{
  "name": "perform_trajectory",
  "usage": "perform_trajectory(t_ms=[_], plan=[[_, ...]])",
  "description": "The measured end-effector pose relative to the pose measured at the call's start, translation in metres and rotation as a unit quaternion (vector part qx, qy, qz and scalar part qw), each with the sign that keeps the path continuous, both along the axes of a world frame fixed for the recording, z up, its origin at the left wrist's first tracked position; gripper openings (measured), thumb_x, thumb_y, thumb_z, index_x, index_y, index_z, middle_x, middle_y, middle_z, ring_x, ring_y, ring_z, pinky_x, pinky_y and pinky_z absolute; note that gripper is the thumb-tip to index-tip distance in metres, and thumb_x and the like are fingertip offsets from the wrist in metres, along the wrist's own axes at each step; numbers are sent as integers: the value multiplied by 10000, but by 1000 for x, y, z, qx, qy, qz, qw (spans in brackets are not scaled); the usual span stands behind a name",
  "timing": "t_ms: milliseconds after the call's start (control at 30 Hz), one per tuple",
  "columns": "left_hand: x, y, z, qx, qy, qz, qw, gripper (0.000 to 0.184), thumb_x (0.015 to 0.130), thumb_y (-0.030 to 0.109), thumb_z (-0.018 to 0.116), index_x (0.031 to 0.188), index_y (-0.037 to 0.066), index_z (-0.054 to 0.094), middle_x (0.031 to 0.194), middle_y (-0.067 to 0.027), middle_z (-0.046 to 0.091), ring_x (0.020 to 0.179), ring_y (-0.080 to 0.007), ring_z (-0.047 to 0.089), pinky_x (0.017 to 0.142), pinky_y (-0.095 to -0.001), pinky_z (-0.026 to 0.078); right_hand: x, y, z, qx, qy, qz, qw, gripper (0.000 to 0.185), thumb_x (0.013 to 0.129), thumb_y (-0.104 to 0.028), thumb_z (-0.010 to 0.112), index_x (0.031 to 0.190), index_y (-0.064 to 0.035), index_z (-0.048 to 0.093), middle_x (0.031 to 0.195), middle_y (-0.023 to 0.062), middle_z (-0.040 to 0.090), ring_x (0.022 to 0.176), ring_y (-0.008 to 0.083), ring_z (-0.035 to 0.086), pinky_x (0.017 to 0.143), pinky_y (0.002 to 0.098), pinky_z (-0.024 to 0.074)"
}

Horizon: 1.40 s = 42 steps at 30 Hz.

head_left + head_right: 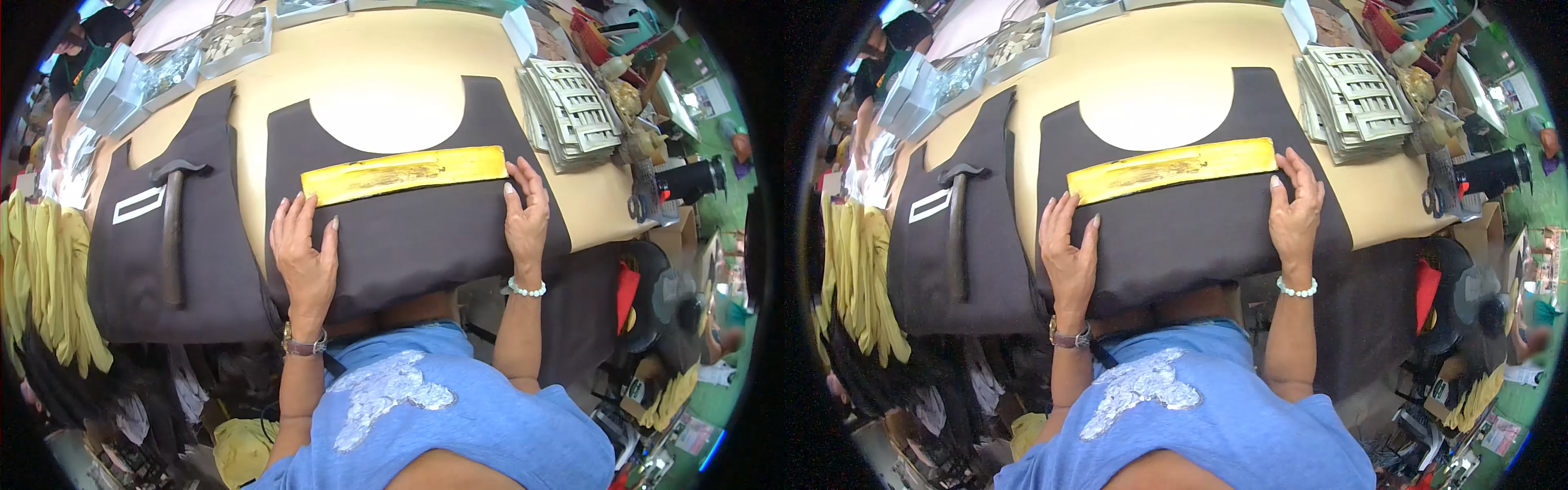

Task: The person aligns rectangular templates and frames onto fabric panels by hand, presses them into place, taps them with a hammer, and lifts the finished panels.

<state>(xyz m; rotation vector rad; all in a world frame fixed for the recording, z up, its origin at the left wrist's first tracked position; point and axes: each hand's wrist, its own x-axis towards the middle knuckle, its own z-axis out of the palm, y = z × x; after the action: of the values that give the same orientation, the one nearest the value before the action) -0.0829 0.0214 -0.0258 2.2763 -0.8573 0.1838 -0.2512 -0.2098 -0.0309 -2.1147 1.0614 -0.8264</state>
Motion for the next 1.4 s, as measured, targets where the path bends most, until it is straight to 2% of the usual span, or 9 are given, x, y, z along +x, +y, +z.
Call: perform_trajectory(t_ms=[67,200,800,900,1000,1100,1233,1333,1400], plan=[[0,0,-1,-1,-2,2,1000,401,794,109,673,1175,25,583,1231,-175,559,1226,-347,437,1036,-422,327,-1,-2,-6,-33,5,-7,999,313,860,-113,574,1171,-85,596,1175,57,620,1208,260,467,1088,463,203],[1,0,-2,-6,1,1,1000,393,795,105,669,1172,25,590,1233,-168,560,1226,-348,436,1039,-419,321,1,-1,-2,-70,38,7,997,206,834,-161,632,1015,-83,692,1158,56,627,1216,289,453,1079,452,224],[1,1,-6,24,-8,-10,1000,344,834,147,625,1142,-5,603,1269,-183,517,1247,-363,395,1041,-467,279,1,0,-1,-70,59,10,996,215,835,-172,632,1020,-81,691,1181,41,615,1240,279,438,1097,484,191],[-1,-2,-5,42,-73,-4,996,329,850,138,603,1147,-2,598,1284,-169,510,1251,-348,402,1043,-460,296,1,1,-2,-84,70,5,994,213,845,-179,622,1020,-78,690,1182,40,613,1233,280,443,1092,487,198],[-8,-9,6,193,-159,-3,968,353,885,145,544,1194,-27,549,1293,-177,498,1249,-358,403,1030,-502,301,2,0,-5,-105,87,1,991,214,860,-188,606,1022,-75,689,1180,46,613,1227,283,448,1087,488,204],[-8,-10,3,199,-111,-22,973,385,909,153,494,1235,-53,495,1304,-181,482,1246,-368,403,1015,-540,304,4,1,-5,-107,86,-2,991,215,871,-197,591,1019,-75,689,1182,47,610,1222,285,454,1081,489,211],[-14,-18,8,184,-102,-26,977,371,910,200,510,1258,72,521,1261,-222,478,1218,-370,422,1006,-556,308,8,6,-1,-180,130,-17,975,205,852,-188,598,981,-58,691,1189,71,593,1194,294,466,1043,472,264],[-16,-23,4,228,-158,-22,961,357,905,214,524,1249,119,540,1238,-235,485,1215,-374,418,999,-570,307,13,13,16,-271,178,17,946,200,802,-168,616,934,-29,674,1150,88,581,1107,273,486,930,430,342],[-14,-26,9,226,-166,-34,959,353,898,214,533,1232,103,547,1257,-238,473,1223,-380,407,994,-577,307,13,16,10,-266,220,11,938,259,825,-206,603,1013,-31,641,1168,93,576,1111,271,487,977,471,330]])
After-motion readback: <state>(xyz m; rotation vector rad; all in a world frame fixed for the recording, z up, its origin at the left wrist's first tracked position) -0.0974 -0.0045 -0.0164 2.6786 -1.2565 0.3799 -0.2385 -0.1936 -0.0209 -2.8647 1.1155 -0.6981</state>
